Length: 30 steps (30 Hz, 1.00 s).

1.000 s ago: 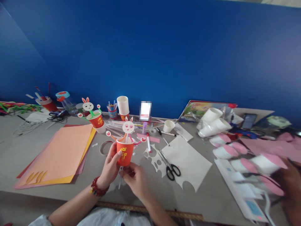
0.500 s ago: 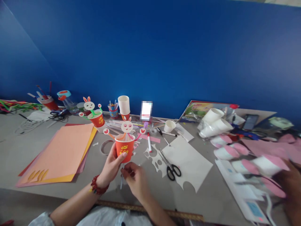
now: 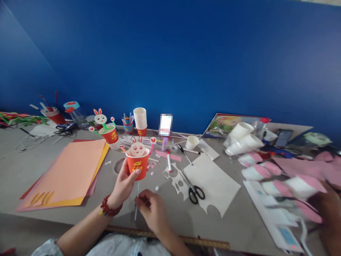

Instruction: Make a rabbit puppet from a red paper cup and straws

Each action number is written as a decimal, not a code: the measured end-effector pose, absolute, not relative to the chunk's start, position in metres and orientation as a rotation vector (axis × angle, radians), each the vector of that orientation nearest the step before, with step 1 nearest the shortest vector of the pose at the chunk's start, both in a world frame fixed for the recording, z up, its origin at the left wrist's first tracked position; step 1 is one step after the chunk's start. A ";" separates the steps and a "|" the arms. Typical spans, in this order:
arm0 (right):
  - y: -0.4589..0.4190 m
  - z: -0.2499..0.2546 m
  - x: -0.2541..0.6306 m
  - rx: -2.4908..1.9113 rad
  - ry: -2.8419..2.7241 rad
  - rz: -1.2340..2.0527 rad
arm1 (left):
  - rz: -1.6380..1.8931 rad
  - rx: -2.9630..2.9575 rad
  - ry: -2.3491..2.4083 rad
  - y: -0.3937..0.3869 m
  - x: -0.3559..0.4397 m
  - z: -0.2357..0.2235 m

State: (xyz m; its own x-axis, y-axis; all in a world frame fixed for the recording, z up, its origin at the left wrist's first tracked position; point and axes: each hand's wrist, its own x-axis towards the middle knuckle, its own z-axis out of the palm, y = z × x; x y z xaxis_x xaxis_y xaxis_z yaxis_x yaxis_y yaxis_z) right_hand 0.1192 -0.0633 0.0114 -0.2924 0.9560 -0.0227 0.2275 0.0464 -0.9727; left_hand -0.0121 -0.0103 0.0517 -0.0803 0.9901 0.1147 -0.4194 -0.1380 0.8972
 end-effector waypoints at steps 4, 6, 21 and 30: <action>-0.062 0.013 0.120 -1.209 -1.584 1.281 | 1.507 0.984 0.854 -0.013 -0.012 0.052; -0.060 0.014 0.119 -1.207 -1.562 1.260 | 1.492 1.018 0.881 -0.015 -0.011 0.051; -0.043 0.041 0.140 -0.924 -1.353 1.239 | 1.306 1.146 0.751 -0.036 -0.006 0.044; -0.042 0.035 0.144 -0.920 -1.375 1.216 | 1.553 1.067 0.755 -0.023 -0.017 0.047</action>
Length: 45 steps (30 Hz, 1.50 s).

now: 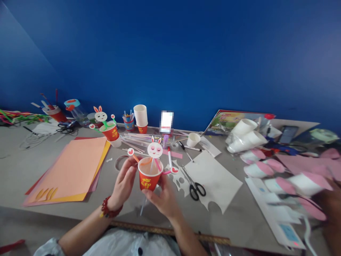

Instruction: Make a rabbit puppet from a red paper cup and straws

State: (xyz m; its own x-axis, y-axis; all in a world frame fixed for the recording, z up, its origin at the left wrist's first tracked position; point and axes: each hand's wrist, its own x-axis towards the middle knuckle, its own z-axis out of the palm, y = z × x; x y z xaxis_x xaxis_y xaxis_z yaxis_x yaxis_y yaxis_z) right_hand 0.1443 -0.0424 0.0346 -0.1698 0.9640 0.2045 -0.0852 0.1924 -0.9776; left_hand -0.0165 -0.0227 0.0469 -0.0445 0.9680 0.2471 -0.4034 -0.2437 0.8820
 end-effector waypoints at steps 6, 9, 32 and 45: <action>-0.043 0.032 0.147 -0.949 -1.395 1.233 | 1.555 1.056 0.787 -0.012 -0.022 0.064; -0.043 0.030 0.148 -0.904 -1.336 1.296 | 1.566 1.155 0.830 -0.013 -0.024 0.069; -0.042 0.031 0.150 -0.994 -1.491 1.159 | 1.474 1.217 0.892 -0.008 -0.028 0.074; -0.043 0.030 0.150 -0.960 -1.429 1.205 | 1.478 1.215 0.828 -0.004 -0.029 0.072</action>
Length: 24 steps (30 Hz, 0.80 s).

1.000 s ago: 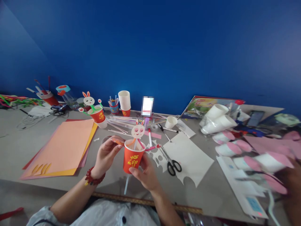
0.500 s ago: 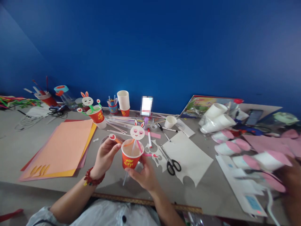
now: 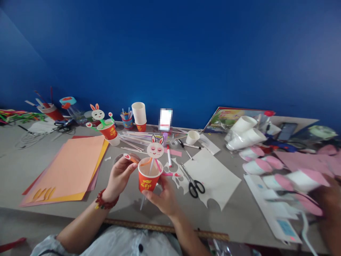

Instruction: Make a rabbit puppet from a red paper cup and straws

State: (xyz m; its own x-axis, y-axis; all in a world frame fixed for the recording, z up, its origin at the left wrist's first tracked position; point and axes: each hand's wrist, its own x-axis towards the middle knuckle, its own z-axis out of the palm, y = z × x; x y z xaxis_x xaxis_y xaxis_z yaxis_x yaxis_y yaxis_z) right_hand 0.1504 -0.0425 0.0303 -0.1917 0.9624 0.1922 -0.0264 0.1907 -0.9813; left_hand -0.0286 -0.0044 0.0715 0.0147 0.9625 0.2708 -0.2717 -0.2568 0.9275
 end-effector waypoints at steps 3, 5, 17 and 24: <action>-0.042 0.036 0.150 -0.965 -1.435 1.192 | 1.441 1.121 0.836 -0.005 -0.027 0.070; -0.042 0.038 0.148 -0.972 -1.444 1.172 | 1.454 1.102 0.820 -0.008 -0.026 0.067; -0.035 0.054 0.187 -1.000 -1.815 1.051 | 1.366 1.125 0.635 -0.023 -0.026 0.046; -0.006 0.114 0.260 -1.074 -1.880 0.747 | 1.330 1.142 0.642 -0.027 -0.026 0.054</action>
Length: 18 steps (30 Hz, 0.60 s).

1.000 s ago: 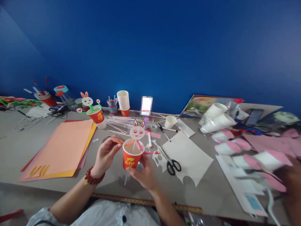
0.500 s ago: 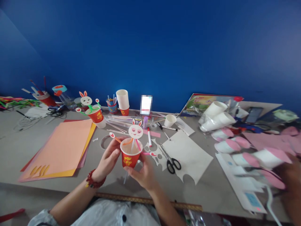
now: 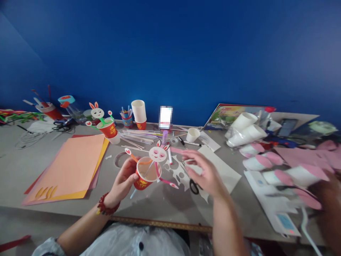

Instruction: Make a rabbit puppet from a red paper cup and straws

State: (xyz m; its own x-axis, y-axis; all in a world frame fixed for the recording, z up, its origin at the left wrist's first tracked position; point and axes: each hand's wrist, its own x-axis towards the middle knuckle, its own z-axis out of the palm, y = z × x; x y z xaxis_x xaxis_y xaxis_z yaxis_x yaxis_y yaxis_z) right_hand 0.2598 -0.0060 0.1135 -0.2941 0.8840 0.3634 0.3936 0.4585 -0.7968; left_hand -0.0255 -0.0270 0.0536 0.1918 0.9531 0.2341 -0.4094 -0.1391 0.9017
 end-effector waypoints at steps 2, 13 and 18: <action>-0.007 0.138 0.252 -1.055 -1.786 0.455 | 1.311 1.147 0.641 -0.028 -0.023 0.055; 0.016 0.157 0.228 -1.074 -1.836 0.253 | 1.252 1.157 0.801 -0.030 -0.032 0.051; 0.007 0.096 0.279 -1.589 -2.137 0.458 | 1.256 1.129 0.793 -0.031 -0.044 0.039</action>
